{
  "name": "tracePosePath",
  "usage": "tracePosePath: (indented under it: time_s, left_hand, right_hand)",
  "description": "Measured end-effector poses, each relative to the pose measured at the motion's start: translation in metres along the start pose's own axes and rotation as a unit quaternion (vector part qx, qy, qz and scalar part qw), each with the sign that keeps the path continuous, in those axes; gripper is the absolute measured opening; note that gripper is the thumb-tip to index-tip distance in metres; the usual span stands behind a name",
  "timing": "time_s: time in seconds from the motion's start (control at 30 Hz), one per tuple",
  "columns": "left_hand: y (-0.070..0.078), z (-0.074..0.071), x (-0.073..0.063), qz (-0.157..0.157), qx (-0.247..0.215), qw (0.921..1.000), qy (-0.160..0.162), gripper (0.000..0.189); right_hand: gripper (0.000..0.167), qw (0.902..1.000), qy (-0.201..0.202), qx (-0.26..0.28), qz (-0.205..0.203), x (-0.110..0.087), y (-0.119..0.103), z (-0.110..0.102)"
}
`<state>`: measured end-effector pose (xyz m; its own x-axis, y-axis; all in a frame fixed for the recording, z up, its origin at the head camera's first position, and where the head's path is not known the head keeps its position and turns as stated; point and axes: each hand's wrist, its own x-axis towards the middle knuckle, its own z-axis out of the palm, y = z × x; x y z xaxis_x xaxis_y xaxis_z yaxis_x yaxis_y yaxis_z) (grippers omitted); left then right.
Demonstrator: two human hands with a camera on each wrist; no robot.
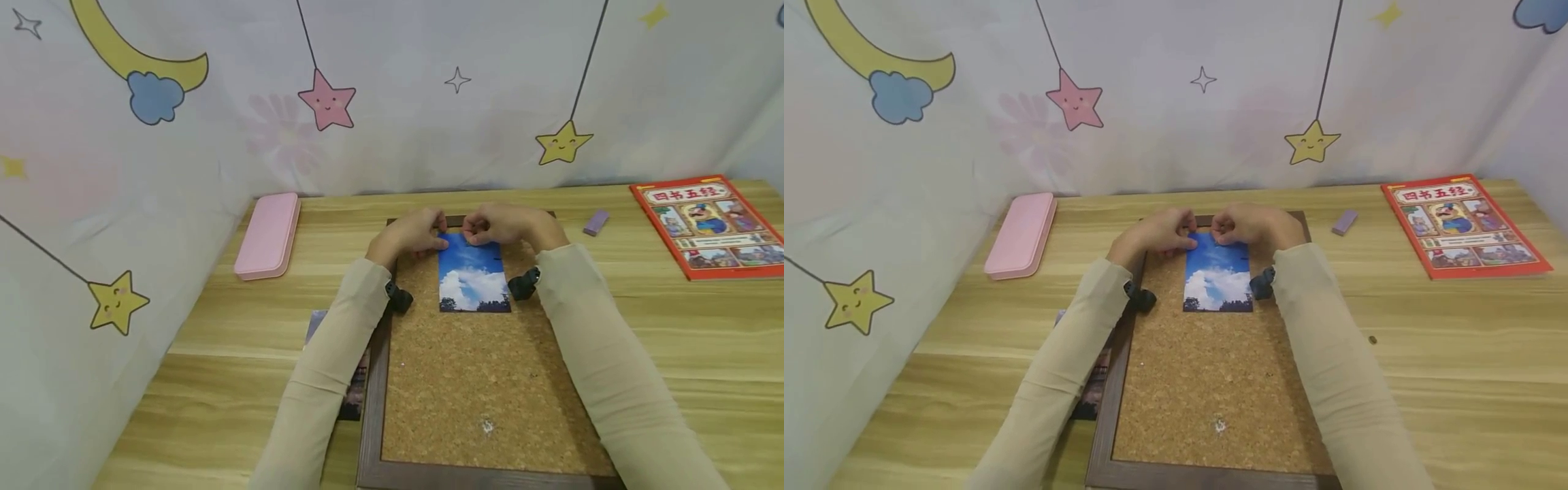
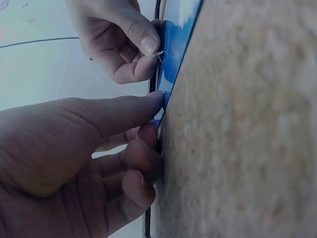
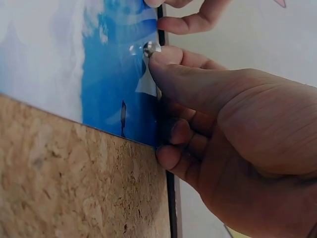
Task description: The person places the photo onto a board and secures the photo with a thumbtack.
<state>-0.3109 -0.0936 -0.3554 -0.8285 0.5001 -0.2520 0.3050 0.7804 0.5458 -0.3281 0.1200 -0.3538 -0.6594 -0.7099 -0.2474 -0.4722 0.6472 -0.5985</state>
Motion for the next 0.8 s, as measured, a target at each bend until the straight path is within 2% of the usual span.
tracePosePath:
  time_s: [0.2, 0.63, 0.8]
  left_hand:
    - [0.0027, -0.0005, -0.0004, -0.001, 0.006, 1.0, -0.005, 0.026]
    - [0.0003, -0.0013, -0.001, 0.003, 0.009, 1.0, -0.001, 0.026]
    - [0.001, -0.0009, -0.0017, 0.004, 0.014, 0.9999, -0.003, 0.026]
  right_hand:
    - [0.009, 0.9999, 0.009, -0.005, 0.011, -0.0008, -0.0004, 0.0004]
    - [0.005, 0.9993, 0.014, 0.021, 0.028, 0.001, -0.0037, 0.0005]
    - [0.014, 0.9989, 0.025, 0.027, 0.029, 0.0043, -0.0062, 0.0025]
